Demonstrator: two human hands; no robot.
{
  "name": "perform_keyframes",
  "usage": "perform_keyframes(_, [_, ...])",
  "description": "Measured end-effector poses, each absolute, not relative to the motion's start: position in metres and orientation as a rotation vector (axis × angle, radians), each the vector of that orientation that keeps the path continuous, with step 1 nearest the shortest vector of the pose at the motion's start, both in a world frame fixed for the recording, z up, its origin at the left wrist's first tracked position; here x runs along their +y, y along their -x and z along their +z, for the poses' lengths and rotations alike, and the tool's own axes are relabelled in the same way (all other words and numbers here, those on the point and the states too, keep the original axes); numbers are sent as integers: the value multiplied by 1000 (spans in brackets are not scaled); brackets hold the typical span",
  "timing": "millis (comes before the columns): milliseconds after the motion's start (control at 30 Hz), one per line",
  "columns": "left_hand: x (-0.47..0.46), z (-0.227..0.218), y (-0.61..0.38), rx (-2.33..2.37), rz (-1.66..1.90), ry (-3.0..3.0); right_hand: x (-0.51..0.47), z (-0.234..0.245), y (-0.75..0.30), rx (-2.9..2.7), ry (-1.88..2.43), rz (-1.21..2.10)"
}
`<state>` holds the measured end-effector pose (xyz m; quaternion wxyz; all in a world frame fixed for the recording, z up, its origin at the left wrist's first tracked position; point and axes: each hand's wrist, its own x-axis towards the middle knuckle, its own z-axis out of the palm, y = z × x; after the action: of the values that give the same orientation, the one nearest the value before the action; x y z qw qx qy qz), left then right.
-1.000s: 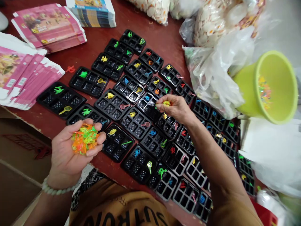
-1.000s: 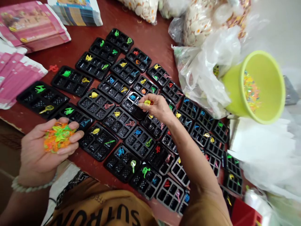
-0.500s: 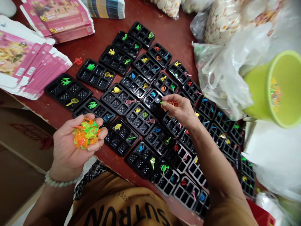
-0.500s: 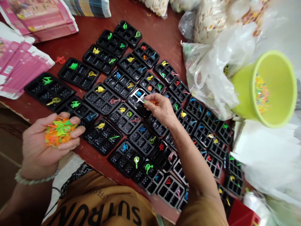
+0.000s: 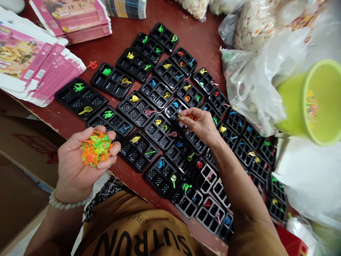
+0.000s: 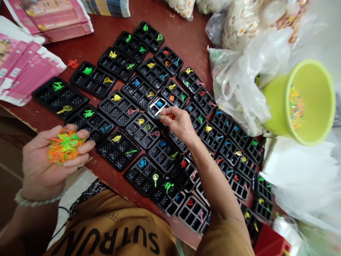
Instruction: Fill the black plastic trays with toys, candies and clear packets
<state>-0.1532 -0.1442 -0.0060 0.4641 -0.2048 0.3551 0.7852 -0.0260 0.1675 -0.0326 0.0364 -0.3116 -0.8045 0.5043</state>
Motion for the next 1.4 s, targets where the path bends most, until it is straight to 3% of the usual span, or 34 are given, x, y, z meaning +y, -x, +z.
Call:
perform_keyframes(433, [-142, -13, 155, 837, 1932, 530, 177, -29, 30, -2306, 1083, 1591])
perform_keyframes(867, [-148, -16, 161, 842, 1965, 607, 163, -62, 142, -2613, 629, 1337])
perform_keyframes(1233, [-144, -23, 167, 801, 1954, 656, 227, -26, 128, -1982, 1047, 1921])
perform_keyframes(1400, [-147, -24, 168, 802, 1958, 659, 246, -37, 150, -2185, 937, 1647])
